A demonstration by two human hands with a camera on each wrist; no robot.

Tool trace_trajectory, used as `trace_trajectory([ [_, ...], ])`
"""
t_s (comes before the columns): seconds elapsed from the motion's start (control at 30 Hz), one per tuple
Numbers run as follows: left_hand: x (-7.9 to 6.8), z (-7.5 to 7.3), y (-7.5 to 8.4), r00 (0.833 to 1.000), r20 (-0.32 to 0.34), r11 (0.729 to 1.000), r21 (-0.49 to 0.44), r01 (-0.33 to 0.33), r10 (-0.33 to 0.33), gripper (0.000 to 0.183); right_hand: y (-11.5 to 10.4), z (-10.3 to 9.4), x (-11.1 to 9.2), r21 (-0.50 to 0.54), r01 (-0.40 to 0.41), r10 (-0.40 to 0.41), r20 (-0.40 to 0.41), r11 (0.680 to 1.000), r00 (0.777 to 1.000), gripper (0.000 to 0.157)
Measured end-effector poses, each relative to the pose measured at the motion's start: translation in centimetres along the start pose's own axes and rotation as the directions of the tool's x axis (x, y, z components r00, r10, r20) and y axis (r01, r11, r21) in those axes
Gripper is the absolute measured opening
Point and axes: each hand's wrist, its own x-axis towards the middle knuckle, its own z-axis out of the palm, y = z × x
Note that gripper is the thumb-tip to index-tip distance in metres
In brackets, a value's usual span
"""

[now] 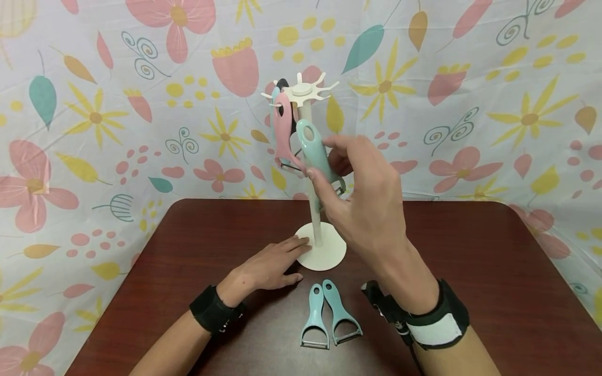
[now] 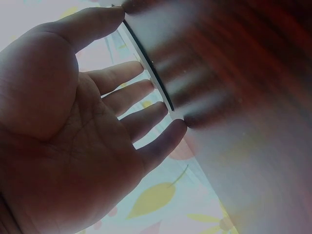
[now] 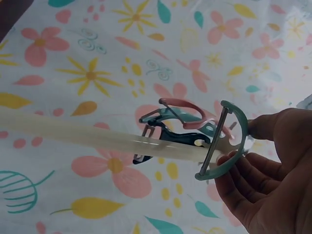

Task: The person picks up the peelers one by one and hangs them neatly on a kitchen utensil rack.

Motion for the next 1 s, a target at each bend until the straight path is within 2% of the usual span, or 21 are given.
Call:
trace_trajectory([
  [0.5, 0.1, 0.2, 0.0, 1.0, 0.001, 1.0, 0.005, 0.007, -0.007, 0.069, 0.2, 1.0, 2.0, 0.012, 0.017, -0.016, -0.085, 1.0, 0.996, 0.034],
  [0.87, -0.1, 0.1, 0.1, 1.0, -0.004, 1.0, 0.017, 0.007, -0.007, 0.068, 1.0, 2.3, 2.6, 0.035, 0.029, -0.025, -0.1, 0.999, 0.995, 0.033],
  [1.0, 0.0, 0.0, 0.0, 1.0, -0.003, 1.0, 0.016, 0.008, -0.008, 0.068, 1.2, 2.5, 2.7, 0.035, 0.01, -0.007, -0.104, 0.999, 0.995, 0.032],
])
